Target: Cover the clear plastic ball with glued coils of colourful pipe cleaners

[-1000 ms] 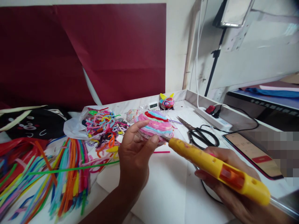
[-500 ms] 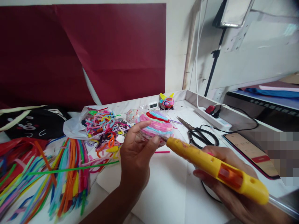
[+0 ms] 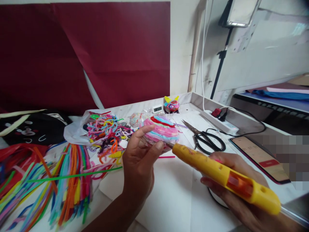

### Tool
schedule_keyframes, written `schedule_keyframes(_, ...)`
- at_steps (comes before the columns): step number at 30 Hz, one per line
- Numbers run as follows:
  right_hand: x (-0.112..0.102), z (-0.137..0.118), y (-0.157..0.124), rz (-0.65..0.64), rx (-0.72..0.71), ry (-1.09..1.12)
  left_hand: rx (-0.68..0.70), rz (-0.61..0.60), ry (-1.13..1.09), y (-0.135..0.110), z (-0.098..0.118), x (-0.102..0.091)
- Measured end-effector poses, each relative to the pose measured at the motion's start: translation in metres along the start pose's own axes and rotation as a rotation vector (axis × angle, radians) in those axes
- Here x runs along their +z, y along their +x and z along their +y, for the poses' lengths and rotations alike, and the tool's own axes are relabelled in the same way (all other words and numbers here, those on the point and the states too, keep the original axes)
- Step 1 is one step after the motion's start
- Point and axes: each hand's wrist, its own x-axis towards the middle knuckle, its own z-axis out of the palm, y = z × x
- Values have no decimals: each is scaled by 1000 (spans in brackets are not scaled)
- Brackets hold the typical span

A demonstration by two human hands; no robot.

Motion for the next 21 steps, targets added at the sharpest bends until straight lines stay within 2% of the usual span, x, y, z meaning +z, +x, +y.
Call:
schedule_keyframes(5,0,5,-3,1,39,65,9,4,-10,0,0,1)
schedule_keyframes(10,-2,7,-5,10,6,-51,11,9,0,0,1,1)
schedule_keyframes(16,-1,11,-7,1,43,-34,11,24,1,1,0,1)
schedule_keyframes(21,-3,15,-9,16,-31,-148,-1,29,-11,3,0,1)
